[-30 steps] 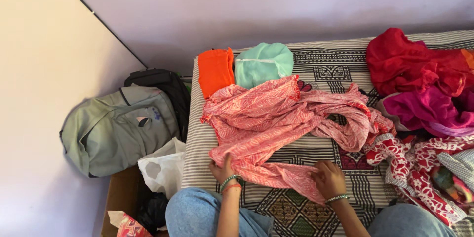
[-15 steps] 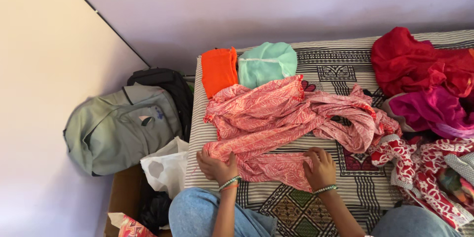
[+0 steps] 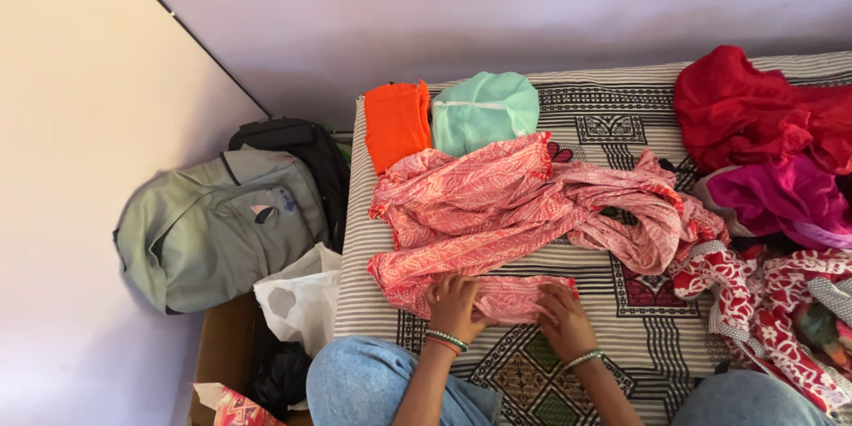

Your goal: The person folds a light green cloth and a pink patterned cloth on a bed. They smooth and fold each item into a compact shape and place them in a neat pile.

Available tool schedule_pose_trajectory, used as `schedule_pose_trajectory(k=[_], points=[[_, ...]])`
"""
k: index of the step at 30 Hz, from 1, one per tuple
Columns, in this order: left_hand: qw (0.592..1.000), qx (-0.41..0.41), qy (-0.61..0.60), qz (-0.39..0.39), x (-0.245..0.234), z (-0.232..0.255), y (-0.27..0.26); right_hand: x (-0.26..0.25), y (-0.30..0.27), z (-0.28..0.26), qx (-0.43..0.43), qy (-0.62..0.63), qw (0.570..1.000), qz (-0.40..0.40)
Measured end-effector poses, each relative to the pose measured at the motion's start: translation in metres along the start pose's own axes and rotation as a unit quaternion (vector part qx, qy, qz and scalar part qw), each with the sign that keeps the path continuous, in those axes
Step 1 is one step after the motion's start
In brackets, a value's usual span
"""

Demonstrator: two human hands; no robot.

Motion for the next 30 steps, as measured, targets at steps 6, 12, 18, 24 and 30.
schedule_pose_trajectory(k=[6, 12, 18, 24, 30], points=[[0.999, -0.023, 0.023, -0.026, -0.017, 0.012, -0.002, -0.006, -0.034, 0.053, 0.357, 0.129, 0.923, 0.062], [0.995, 0.025, -0.041, 0.085, -0.018, 0.018, -0.001, -0.028, -0.055, 0.07, 0.34, 0.203, 0.907, 0.143], [0.996, -0.076, -0.046, 0.027, -0.023, 0.006, 0.006, -0.029, -0.042, 0.062, 0.274, 0.148, 0.934, 0.175], [0.997, -0.025, -0.038, 0.058, -0.046, -0.005, 0.009, -0.056, -0.017, 0.066, 0.332, 0.128, 0.931, 0.077], [0.995, -0.012, -0.084, -0.045, -0.083, -0.016, 0.022, -0.1, 0.069, 0.058, 0.169, 0.075, 0.983, 0.025]])
Point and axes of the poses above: each hand's wrist, its own y-axis towards the middle knuckle, its own x-axis out of the palm, z = x × y, the point moved 1 cm from there along y, towards the middle knuckle, and after that the axes turned 15 degrees about -x, right-handed, at the moved point
